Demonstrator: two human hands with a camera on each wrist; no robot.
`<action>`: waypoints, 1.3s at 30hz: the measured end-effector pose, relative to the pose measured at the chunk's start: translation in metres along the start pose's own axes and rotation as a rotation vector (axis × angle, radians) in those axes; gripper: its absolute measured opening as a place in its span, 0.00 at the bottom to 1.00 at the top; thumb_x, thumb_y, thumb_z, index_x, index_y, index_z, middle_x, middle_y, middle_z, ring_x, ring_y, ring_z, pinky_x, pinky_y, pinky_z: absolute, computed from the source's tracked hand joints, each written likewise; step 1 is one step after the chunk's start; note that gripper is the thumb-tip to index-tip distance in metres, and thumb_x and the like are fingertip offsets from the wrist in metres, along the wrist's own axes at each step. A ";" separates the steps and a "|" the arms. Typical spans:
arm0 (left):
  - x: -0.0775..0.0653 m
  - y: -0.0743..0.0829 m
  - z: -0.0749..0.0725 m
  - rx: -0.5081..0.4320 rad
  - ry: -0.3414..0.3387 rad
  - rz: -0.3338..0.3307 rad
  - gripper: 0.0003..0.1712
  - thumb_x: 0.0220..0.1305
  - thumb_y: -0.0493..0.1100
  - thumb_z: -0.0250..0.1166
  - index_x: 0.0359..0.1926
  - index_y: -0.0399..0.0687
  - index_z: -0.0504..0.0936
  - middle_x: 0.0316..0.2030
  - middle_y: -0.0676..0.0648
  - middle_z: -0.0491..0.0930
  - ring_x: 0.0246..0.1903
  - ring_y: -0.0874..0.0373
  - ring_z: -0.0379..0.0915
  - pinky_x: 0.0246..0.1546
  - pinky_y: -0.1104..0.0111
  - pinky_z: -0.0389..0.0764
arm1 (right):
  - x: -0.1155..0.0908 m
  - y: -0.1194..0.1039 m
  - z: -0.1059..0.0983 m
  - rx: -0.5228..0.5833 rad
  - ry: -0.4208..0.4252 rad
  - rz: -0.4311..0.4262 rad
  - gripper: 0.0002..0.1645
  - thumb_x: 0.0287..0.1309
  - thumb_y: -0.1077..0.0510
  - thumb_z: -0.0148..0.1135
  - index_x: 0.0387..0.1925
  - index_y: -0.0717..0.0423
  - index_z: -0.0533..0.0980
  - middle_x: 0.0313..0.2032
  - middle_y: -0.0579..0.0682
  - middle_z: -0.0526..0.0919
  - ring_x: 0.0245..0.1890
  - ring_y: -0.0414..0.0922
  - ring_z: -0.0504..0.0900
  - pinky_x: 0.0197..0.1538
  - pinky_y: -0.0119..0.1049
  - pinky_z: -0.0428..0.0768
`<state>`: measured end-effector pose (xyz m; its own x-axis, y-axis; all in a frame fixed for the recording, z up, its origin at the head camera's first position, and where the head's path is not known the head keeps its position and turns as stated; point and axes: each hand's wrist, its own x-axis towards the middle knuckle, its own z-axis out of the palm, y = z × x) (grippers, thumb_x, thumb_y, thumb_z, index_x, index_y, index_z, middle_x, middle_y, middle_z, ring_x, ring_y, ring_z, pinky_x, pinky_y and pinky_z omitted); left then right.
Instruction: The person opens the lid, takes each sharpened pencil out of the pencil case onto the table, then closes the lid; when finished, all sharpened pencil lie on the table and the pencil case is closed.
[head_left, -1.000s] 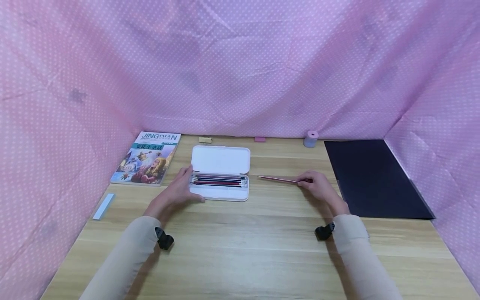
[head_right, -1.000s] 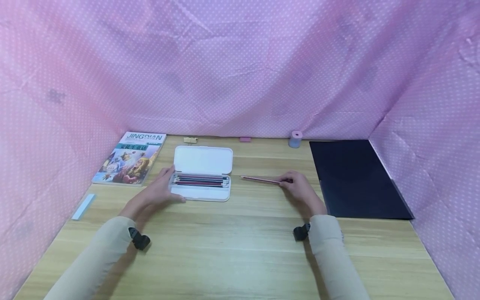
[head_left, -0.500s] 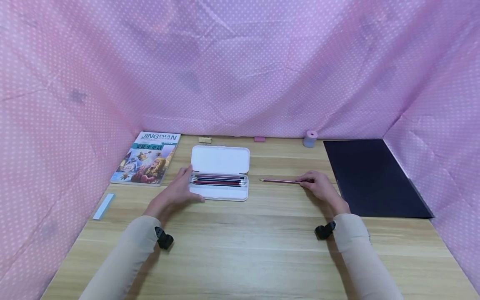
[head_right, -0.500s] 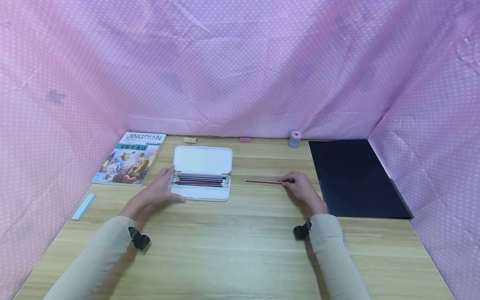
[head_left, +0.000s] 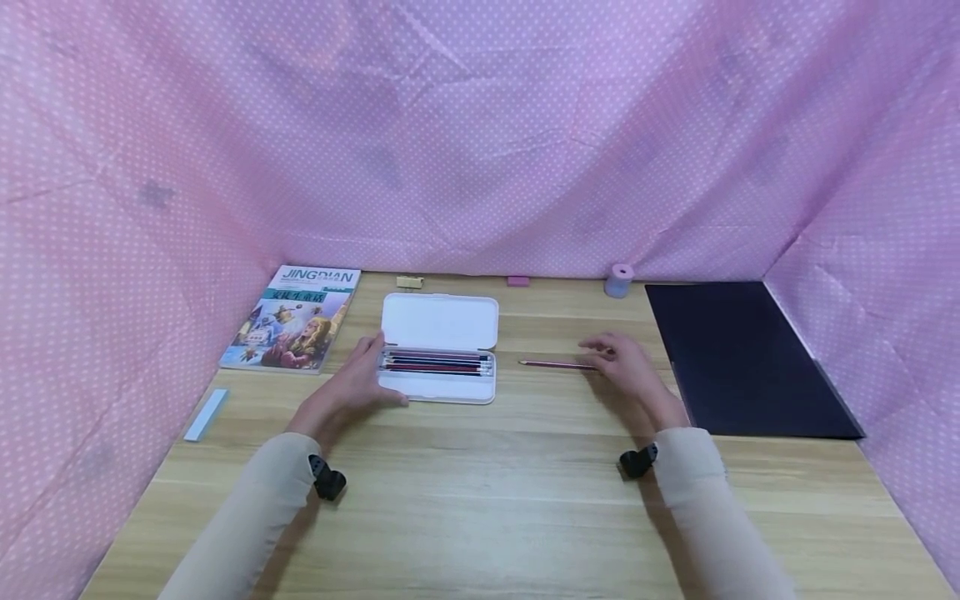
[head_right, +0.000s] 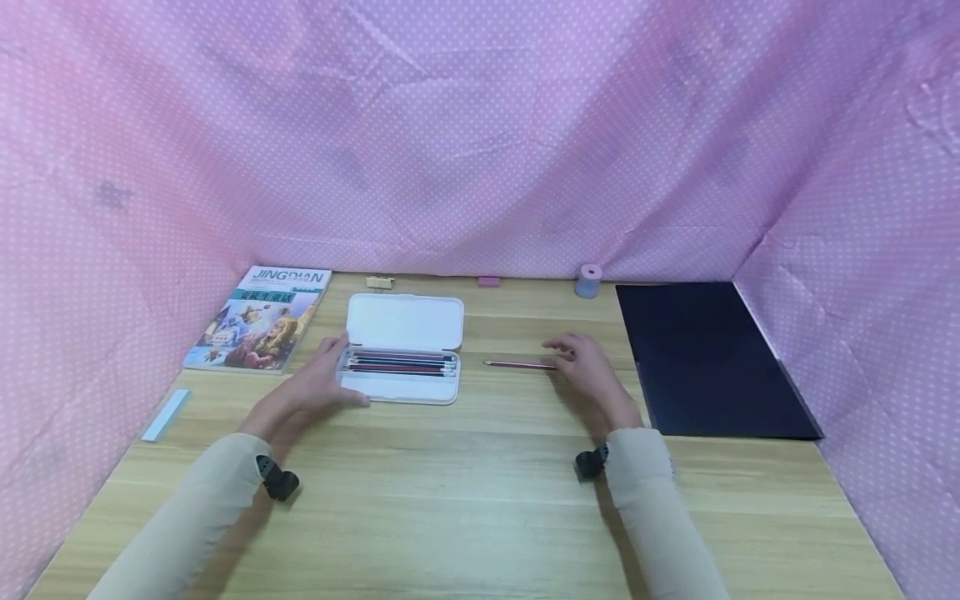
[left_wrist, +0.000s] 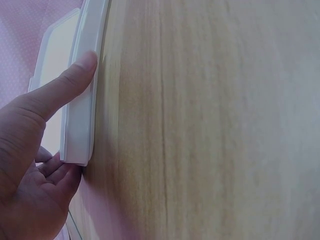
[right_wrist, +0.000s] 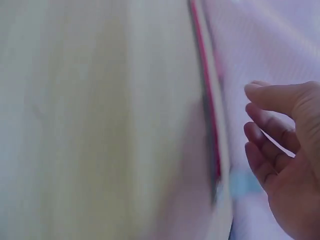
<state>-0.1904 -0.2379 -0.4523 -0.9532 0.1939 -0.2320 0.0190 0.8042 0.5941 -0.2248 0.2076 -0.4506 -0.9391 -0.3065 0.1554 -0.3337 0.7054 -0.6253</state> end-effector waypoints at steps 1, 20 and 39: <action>0.000 0.000 0.000 -0.001 -0.001 -0.005 0.80 0.27 0.69 0.74 0.71 0.53 0.29 0.70 0.39 0.39 0.68 0.42 0.37 0.65 0.46 0.48 | 0.004 -0.008 0.003 0.017 0.001 -0.018 0.16 0.56 0.61 0.62 0.47 0.57 0.78 0.45 0.55 0.78 0.46 0.52 0.76 0.50 0.49 0.75; 0.000 0.001 -0.001 0.002 0.004 0.018 0.80 0.28 0.70 0.73 0.72 0.49 0.31 0.68 0.38 0.44 0.67 0.42 0.42 0.65 0.48 0.50 | 0.051 -0.115 0.106 0.040 -0.202 -0.239 0.14 0.58 0.62 0.59 0.47 0.55 0.77 0.45 0.48 0.79 0.49 0.42 0.75 0.56 0.35 0.73; -0.003 0.002 -0.002 0.019 0.016 0.037 0.79 0.29 0.68 0.74 0.72 0.48 0.32 0.67 0.37 0.45 0.66 0.42 0.44 0.65 0.48 0.51 | 0.054 -0.127 0.113 -0.185 -0.257 -0.261 0.11 0.59 0.63 0.57 0.42 0.53 0.81 0.37 0.45 0.80 0.39 0.40 0.76 0.48 0.33 0.76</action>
<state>-0.1883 -0.2382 -0.4485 -0.9564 0.2145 -0.1980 0.0596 0.8074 0.5870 -0.2240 0.0298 -0.4491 -0.7777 -0.6236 0.0801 -0.5894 0.6788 -0.4380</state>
